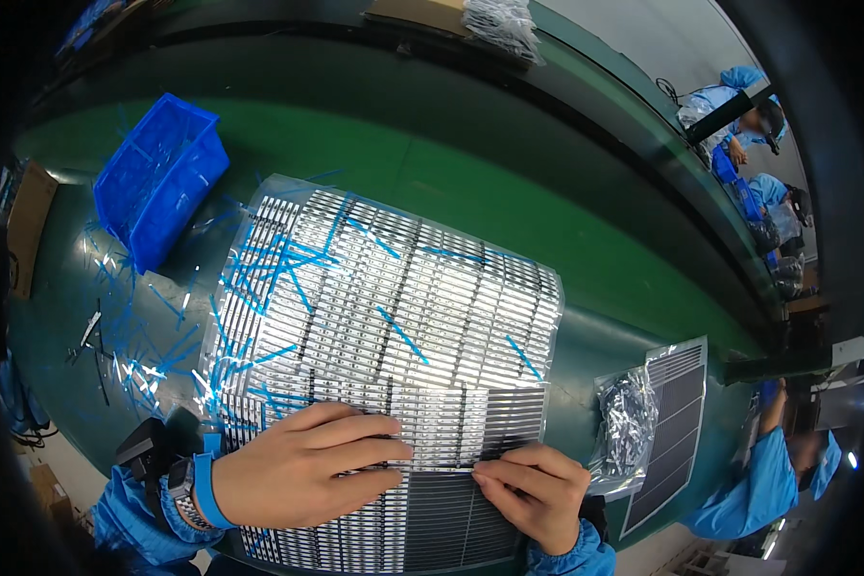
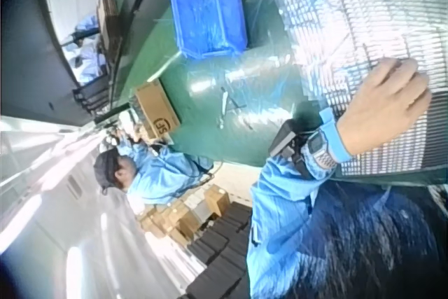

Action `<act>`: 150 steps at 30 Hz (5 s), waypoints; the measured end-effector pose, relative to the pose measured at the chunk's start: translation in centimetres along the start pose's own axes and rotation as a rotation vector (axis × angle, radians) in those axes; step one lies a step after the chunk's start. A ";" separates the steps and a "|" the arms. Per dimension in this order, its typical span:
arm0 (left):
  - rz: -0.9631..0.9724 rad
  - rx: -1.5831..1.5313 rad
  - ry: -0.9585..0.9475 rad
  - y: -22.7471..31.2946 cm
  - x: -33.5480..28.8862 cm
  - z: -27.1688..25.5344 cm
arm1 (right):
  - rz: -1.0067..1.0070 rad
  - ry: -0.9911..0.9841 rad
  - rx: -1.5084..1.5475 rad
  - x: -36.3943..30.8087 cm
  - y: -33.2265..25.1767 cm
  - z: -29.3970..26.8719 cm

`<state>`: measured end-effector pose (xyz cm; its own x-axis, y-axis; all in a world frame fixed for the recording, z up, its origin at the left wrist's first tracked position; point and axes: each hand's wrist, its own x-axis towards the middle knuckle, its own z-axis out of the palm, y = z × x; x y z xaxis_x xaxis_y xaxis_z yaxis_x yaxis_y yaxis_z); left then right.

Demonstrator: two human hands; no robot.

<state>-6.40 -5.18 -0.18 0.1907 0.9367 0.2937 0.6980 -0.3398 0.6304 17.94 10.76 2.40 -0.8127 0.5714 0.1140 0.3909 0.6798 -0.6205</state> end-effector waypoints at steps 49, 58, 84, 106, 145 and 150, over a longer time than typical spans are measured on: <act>-0.116 0.283 -0.117 3.5 3.4 1.5 | -0.084 0.070 0.122 -0.4 1.4 0.4; -0.081 0.378 -0.138 3.0 2.9 1.0 | -0.003 0.055 0.165 -0.2 0.9 0.1; -0.067 0.316 -0.085 2.4 2.2 1.6 | 0.152 0.020 0.198 0.4 0.2 0.3; -0.091 0.221 -0.073 2.1 1.6 1.7 | 0.197 0.008 0.208 0.4 0.7 0.2; 0.190 0.281 -0.509 4.2 7.7 -0.8 | -0.195 0.328 0.179 -0.2 1.8 -0.5; 0.207 0.314 -0.386 5.6 6.1 -1.1 | -0.183 0.269 0.156 -0.2 1.9 -0.3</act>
<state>-2.10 -1.49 5.93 0.5444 0.8362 0.0665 0.7807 -0.5341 0.3246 19.00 12.04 1.43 -0.7125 0.5609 0.4216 0.1616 0.7159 -0.6793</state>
